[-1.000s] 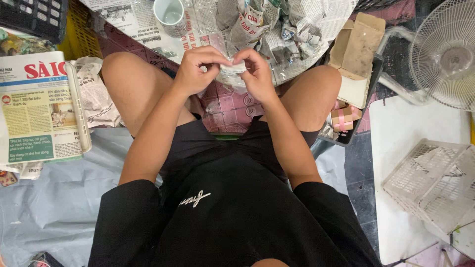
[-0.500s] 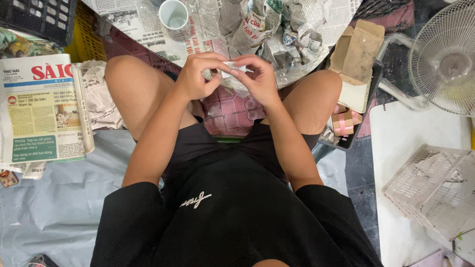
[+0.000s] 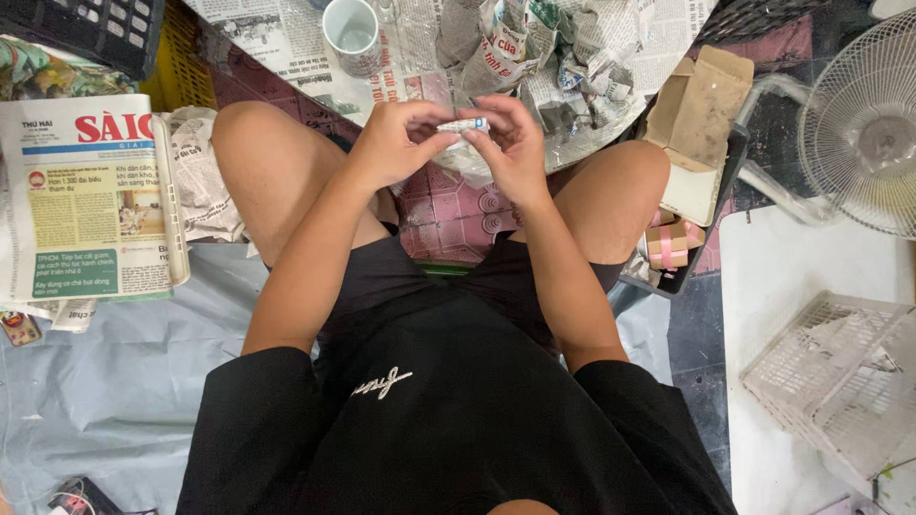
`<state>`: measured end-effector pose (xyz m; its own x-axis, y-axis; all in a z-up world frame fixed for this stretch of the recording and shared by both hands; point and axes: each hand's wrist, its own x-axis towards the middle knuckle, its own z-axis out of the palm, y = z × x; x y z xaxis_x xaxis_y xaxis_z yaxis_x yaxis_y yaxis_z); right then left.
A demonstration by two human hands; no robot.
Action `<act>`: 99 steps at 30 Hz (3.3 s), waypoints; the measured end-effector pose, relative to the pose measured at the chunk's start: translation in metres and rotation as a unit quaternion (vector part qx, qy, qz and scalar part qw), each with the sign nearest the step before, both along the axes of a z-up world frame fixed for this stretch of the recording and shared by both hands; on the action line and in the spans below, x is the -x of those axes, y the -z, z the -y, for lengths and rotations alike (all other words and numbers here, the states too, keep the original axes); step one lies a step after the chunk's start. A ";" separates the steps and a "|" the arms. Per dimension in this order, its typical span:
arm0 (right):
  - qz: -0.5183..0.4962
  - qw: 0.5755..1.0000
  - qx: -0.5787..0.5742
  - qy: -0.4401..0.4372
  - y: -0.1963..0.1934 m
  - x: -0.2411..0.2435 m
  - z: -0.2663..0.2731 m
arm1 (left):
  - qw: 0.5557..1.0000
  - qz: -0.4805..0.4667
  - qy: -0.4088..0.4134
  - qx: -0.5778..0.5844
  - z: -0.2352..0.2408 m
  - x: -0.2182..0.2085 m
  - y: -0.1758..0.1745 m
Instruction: The person sits cross-legged on the floor and wraps small cylindrical objects with newspaper. They pick up a newspaper sheet, fold it around the object, and place the wrapped item into a black plastic basket. This process is repeated for several objects.
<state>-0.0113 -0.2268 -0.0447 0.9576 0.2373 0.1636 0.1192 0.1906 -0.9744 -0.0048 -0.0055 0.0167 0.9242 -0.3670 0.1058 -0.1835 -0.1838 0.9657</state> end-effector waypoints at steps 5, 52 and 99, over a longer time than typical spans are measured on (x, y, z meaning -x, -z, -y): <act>0.048 0.997 0.052 0.021 -0.009 0.005 -0.004 | 0.992 0.034 -0.024 -0.119 -0.002 0.003 0.004; 0.268 0.946 0.079 -0.163 -0.141 0.047 -0.118 | 0.908 0.347 -0.205 -0.113 -0.151 0.114 -0.182; 0.183 0.949 0.140 0.213 -0.017 -0.008 0.042 | 0.941 0.318 -0.076 -0.085 0.010 -0.019 -0.020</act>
